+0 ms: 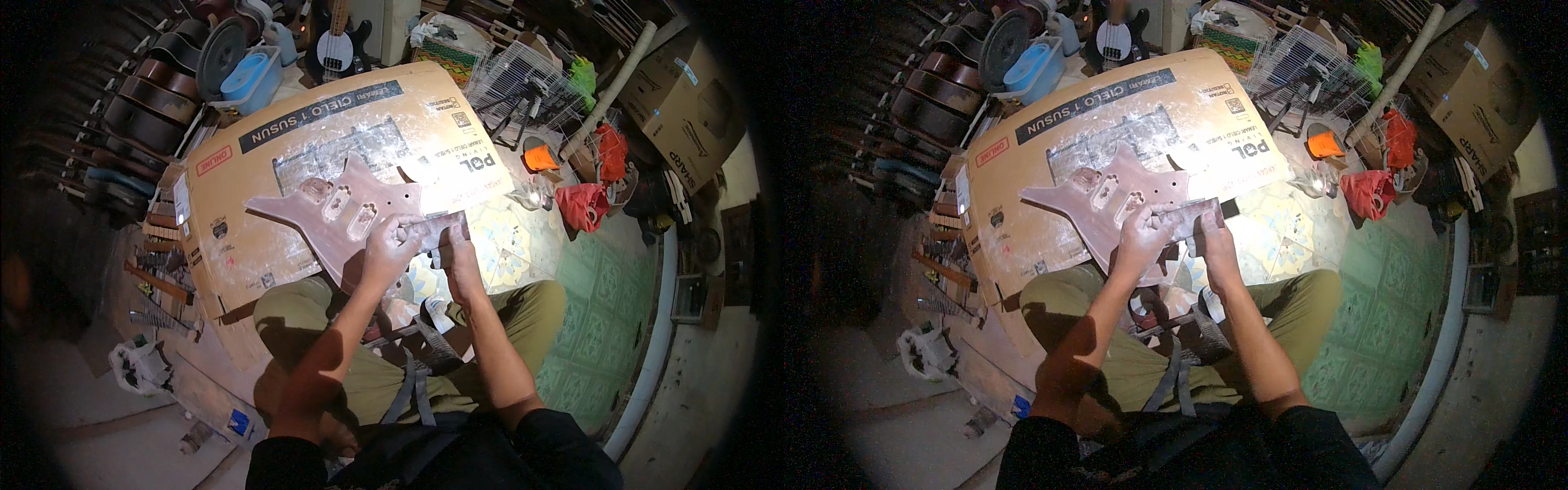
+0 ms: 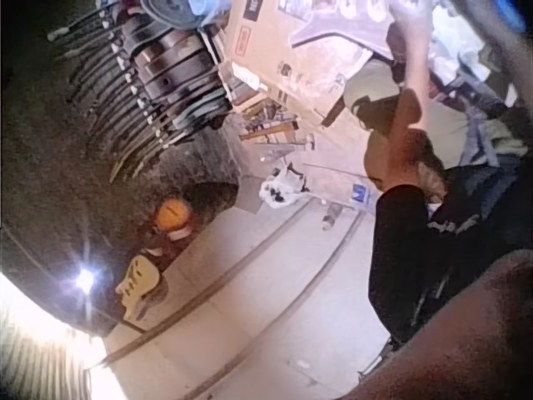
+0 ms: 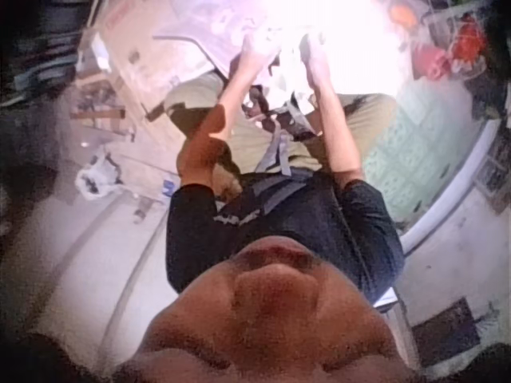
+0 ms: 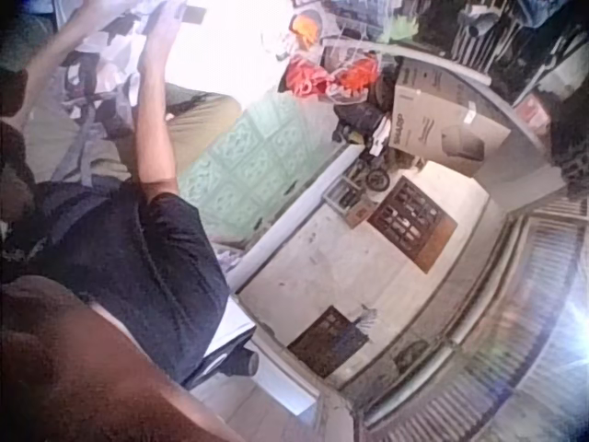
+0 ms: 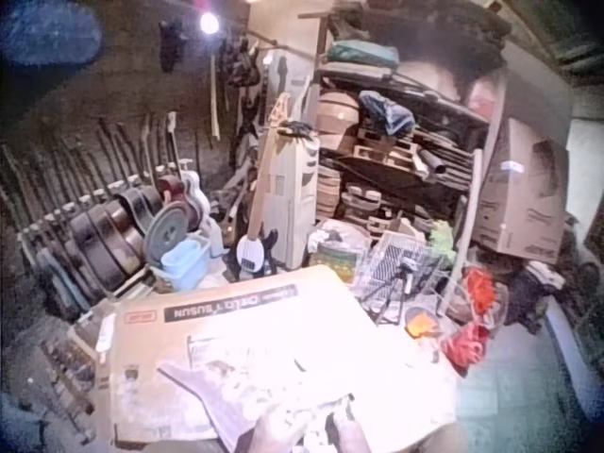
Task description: The person sands the surface and edges of a guitar body using a block while holding the instrument on a cardboard-covered workspace.
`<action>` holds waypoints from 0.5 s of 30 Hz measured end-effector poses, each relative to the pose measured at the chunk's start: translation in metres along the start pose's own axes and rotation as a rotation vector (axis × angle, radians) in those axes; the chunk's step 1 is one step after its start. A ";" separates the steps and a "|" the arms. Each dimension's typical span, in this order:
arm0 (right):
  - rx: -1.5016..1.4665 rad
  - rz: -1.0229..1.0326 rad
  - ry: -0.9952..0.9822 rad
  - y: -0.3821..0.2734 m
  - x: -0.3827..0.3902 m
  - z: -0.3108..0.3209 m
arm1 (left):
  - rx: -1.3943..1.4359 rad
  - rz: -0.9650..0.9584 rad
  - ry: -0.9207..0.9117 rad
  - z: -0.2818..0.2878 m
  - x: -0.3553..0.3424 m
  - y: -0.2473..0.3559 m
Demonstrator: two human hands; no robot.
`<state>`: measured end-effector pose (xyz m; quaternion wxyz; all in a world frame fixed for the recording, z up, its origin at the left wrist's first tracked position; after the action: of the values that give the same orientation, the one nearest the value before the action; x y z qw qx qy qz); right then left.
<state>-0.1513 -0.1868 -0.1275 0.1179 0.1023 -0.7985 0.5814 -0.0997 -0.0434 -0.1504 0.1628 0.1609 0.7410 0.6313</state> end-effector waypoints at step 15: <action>-0.278 -0.017 -0.119 -0.018 0.010 -0.001 | 0.070 -0.026 -0.002 0.000 -0.004 0.019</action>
<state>-0.1552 -0.1919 -0.1076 0.0883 0.1262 -0.8760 0.4572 -0.0957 -0.0421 -0.1320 0.1660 0.1575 0.7646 0.6026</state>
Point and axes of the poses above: each hand's wrist, its own x-axis away from the middle knuckle, its own z-axis out of the back of the hand, y = z × x, the point moved 2 cm from there along -x, towards the middle knuckle, and after that the axes turned 12 degrees about -y, right-handed, at the moved point
